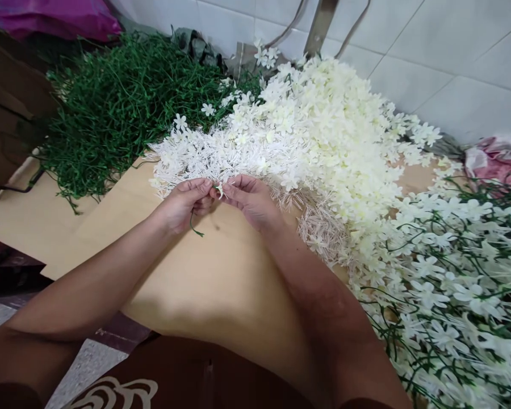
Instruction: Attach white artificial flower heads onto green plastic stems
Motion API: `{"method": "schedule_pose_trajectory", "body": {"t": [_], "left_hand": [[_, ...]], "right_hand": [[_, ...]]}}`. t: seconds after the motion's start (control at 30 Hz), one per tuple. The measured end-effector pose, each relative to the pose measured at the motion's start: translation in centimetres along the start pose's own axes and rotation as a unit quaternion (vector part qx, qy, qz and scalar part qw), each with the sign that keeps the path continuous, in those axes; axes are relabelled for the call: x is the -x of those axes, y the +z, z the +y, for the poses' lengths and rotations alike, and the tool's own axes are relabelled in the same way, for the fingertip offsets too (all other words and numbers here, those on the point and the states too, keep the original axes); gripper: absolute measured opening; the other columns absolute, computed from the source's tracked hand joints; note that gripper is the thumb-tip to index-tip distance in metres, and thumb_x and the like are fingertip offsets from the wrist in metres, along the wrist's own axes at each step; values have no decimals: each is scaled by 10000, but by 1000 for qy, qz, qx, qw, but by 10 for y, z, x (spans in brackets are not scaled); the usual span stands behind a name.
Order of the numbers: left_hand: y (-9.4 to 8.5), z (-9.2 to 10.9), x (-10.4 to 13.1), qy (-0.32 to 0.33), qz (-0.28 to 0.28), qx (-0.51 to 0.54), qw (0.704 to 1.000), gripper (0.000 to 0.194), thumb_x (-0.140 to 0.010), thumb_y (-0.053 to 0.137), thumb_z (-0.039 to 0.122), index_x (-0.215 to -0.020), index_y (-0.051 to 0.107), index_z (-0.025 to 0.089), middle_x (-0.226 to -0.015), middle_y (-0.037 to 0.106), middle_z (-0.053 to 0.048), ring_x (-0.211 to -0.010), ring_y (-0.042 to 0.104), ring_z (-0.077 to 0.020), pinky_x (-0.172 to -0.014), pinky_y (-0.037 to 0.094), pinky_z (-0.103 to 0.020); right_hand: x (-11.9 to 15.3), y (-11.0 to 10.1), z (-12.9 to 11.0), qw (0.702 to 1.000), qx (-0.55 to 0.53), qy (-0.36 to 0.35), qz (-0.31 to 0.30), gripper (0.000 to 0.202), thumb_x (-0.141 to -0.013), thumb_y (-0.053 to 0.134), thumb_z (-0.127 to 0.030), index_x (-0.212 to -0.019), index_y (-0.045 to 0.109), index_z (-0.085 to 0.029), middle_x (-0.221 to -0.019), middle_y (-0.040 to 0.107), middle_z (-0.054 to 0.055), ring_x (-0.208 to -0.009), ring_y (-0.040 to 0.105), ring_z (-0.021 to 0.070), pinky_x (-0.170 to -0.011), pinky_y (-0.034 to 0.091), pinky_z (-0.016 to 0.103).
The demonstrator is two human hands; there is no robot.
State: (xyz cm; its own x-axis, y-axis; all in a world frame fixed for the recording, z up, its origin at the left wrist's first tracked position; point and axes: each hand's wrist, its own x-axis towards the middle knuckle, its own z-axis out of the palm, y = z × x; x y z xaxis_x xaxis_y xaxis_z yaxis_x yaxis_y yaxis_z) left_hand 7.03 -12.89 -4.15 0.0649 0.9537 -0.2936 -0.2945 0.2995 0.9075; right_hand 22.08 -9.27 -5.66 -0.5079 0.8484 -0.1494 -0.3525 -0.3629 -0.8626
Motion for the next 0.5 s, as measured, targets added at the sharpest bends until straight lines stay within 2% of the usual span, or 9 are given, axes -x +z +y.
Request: {"method": "schedule_pose_trajectory", "body": {"t": [0.2,0.33,0.5], "left_hand": [[1,-1,-2,-2,5,-15,1000,381,-783,705,416,-569,542,146,-411,279,75,-382,217,-30,-418,114,-199],[-1,-6,-4,12,-1,-42,999,409,-737,735,473,-584,531,153,-425,321,71,-393,224,-31,-420,130,-195],[-3,-12,-6,29,-2,-55,998,430,-714,722,526,-621,501,169,-467,316,78,-418,227,-37,-426,142,-198]], "right_hand": [[-3,0,2,998,40,-14,44,417,-465,891,-442,-652,592,-219,-668,611,-55,-604,570,92,-701,522,316],[-4,0,0,986,136,-87,49,447,-475,868,-517,-623,570,-219,-702,597,-28,-664,552,103,-723,501,305],[-3,3,0,975,169,-133,53,443,-510,852,-545,-624,567,-225,-745,611,-7,-725,575,128,-743,495,313]]}}
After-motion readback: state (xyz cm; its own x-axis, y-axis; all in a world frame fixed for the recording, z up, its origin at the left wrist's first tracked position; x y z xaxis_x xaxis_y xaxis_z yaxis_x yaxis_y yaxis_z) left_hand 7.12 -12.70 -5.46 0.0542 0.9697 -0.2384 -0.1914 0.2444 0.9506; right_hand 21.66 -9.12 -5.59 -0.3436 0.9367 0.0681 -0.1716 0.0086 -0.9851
